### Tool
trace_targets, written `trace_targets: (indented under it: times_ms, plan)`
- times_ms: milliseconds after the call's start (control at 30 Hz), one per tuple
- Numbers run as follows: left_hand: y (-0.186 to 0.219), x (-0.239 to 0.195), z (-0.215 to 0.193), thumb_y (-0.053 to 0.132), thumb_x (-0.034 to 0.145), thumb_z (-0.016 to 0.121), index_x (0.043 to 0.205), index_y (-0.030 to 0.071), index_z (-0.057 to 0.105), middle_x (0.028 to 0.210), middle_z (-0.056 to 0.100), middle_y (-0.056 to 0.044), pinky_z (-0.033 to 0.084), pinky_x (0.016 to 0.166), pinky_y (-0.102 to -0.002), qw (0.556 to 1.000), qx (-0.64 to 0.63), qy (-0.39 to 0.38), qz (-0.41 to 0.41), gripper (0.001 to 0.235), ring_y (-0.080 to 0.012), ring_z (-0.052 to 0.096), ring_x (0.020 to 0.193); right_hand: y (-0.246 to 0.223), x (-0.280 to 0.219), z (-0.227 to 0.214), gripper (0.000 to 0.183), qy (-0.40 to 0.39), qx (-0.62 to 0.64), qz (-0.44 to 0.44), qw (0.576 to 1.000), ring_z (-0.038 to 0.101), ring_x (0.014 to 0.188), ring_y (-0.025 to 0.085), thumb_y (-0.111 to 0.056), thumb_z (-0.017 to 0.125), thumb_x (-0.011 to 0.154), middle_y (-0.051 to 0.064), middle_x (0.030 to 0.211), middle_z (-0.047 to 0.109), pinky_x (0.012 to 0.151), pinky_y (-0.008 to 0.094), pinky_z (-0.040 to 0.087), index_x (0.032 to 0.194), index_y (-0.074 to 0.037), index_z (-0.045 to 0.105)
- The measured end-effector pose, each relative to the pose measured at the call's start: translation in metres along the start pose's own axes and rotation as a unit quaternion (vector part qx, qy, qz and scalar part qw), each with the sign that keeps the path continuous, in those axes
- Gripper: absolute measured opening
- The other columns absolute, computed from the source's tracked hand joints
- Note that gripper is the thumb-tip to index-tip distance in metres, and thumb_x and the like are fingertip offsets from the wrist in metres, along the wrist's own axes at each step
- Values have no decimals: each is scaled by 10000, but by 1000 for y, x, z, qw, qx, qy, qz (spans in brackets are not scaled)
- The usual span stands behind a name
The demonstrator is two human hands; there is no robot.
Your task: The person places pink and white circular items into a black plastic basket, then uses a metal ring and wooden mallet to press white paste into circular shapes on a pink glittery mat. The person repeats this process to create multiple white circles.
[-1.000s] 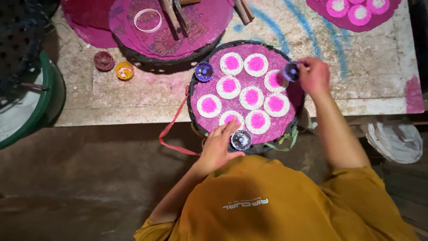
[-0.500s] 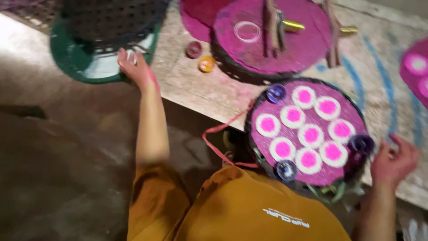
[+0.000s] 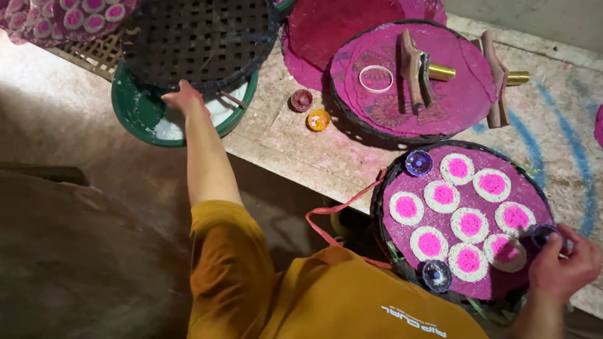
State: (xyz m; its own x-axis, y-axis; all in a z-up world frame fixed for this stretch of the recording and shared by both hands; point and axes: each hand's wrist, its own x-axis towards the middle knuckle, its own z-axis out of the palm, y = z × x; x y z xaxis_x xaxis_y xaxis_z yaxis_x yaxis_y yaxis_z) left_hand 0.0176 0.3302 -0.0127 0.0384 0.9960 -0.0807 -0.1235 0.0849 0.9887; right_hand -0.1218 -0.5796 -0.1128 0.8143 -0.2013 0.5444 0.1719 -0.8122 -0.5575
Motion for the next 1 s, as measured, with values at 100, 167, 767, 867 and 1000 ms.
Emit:
trace_targets:
  times_ms: [100,167,767,867,1000]
  plan:
    - [20,-3,9,63,871,529,1511,82,121,1057,676,-109,522,534,-357,986,-141,-66,-57,759,-225,645,659,-7,5,8,245,3,34,22,999,563,982,173,52,600,1017,130,1178,567,803,247,496,1228,-7,709]
    - [41,-10,-2,16,912,507,1350,19,356,1065,663,-159,583,621,-399,960,-236,-150,-17,463,-263,671,773,-18,5,6,220,-1,64,34,997,551,937,160,44,613,1038,128,1199,559,792,235,490,1229,-7,709]
    - [102,-492,-148,-9,966,492,1634,175,181,1489,512,-112,601,780,-381,737,-127,-654,-118,759,-257,648,1209,-88,95,-102,622,-124,683,157,702,680,1209,229,-374,566,1093,120,1425,630,1029,372,559,1561,7,414]
    - [57,-562,-182,17,913,464,1602,220,121,1460,478,-74,574,777,-393,736,-65,-644,-196,796,-237,630,1173,-25,60,-118,510,-55,544,153,823,598,1307,141,-162,600,1121,68,1437,619,1160,295,484,1557,54,447]
    - [-1,-601,-234,21,973,498,1610,131,170,1511,447,-39,487,1027,-393,765,-76,-631,-102,725,-224,560,1281,47,15,-113,491,-83,439,227,865,568,1043,91,-77,668,1031,23,1224,619,912,237,472,1492,19,528]
